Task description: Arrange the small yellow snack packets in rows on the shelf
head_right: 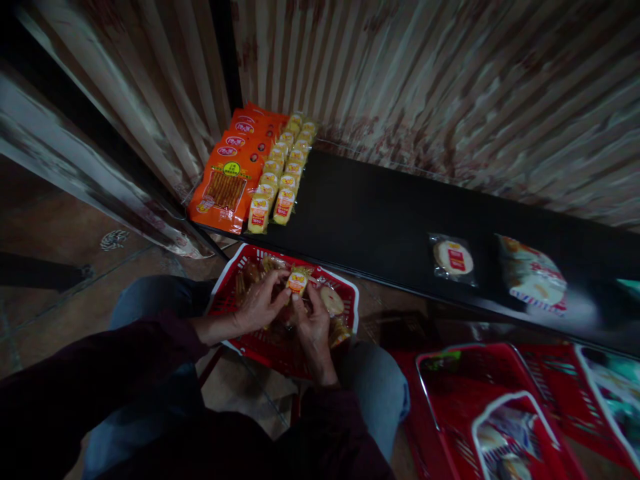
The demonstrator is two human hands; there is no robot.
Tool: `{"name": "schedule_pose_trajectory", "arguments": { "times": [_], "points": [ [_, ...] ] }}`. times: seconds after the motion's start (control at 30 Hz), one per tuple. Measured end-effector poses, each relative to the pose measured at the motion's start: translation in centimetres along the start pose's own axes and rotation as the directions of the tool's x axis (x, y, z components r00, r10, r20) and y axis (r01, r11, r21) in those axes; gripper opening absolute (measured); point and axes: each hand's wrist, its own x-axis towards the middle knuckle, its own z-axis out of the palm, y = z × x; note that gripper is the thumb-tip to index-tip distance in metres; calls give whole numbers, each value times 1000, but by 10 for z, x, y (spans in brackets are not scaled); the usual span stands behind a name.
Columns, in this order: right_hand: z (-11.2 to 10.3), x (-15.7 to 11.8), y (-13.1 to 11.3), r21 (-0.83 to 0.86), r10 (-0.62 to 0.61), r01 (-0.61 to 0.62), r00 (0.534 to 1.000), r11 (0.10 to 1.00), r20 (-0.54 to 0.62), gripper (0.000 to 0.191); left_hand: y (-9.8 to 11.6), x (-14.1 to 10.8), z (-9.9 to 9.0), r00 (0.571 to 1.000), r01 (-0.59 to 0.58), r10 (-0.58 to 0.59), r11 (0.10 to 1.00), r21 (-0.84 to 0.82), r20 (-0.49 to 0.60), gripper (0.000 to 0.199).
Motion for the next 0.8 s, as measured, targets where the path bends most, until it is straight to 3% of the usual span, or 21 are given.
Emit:
{"name": "schedule_pose_trajectory", "arguments": {
  "times": [0.17,0.4,0.63,0.8],
  "points": [
    [1,5,-3,-99,-104,93,988,991,-112,43,9,5,-4,995,-98,98,995,24,17,31],
    [10,25,-32,-40,-52,49,996,998,-74,41,17,22,-14,971,-221,223,975,33,-92,33],
    [17,41,-45,84,-41,49,995,995,-94,44,15,30,-16,876,-392,441,887,243,-196,38],
    [22,60,-48,146,-46,60,994,987,-102,48,15,37,-19,842,-392,472,869,303,-262,35]
  ]
}}
